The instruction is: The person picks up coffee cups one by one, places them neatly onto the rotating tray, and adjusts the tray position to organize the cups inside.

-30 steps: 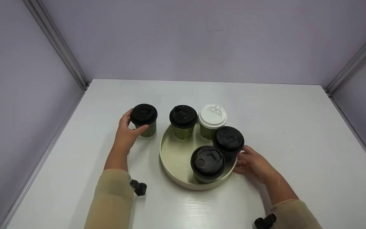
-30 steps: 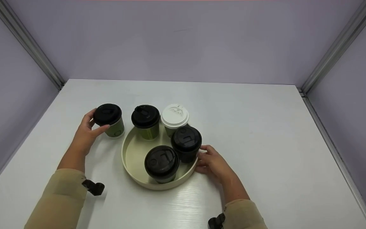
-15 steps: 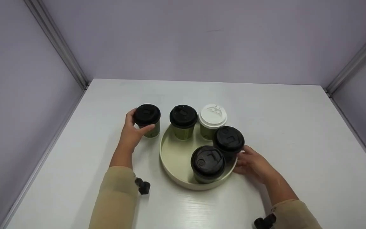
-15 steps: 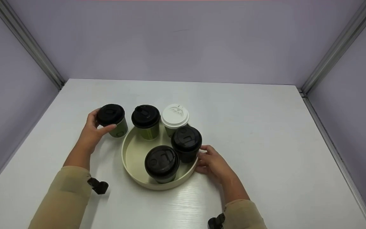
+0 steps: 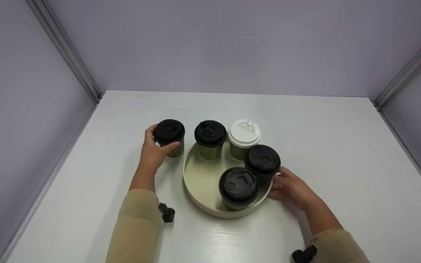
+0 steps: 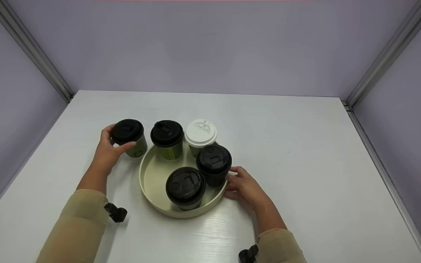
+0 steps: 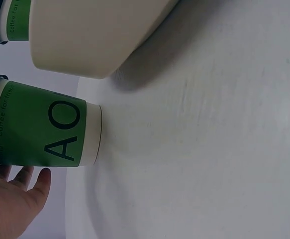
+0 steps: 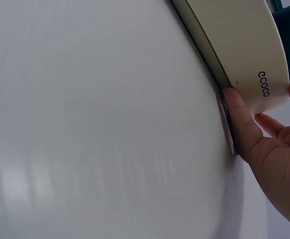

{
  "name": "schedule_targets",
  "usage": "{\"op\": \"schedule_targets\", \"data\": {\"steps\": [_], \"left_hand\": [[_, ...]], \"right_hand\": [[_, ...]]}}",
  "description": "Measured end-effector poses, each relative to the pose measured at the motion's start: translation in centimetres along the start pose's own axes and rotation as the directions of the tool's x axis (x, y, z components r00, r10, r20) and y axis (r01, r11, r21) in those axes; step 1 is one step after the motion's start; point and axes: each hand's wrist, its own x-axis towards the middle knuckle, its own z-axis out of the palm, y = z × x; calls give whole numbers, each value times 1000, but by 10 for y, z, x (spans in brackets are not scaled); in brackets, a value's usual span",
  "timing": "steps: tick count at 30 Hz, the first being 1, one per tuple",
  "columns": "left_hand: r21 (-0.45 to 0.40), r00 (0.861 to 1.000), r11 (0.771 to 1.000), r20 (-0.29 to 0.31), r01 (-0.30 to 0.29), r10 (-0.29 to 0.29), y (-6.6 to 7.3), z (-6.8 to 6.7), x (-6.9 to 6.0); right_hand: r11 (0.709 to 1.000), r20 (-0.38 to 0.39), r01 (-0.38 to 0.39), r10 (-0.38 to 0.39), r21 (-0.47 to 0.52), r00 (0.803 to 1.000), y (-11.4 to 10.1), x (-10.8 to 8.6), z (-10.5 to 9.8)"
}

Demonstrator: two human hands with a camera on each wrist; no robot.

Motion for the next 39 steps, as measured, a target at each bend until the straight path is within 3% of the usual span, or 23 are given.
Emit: {"op": "schedule_targets", "data": {"steps": [13,23,39], "left_hand": [[2,998,999,-51,-39,39,-2,2,-3],[-6,999,1000,-37,-6,6,4,-10,-10],[-53,995,998,92,-42,46,35,-32,-32]], "right_hand": [[1000,6,3,-3,4,1000,1,1,0],[999,-21,-8,7,-48,1000,-1,1,-1],[1000,-11,-23,23,-15,1000,-3,4,-2]]}}
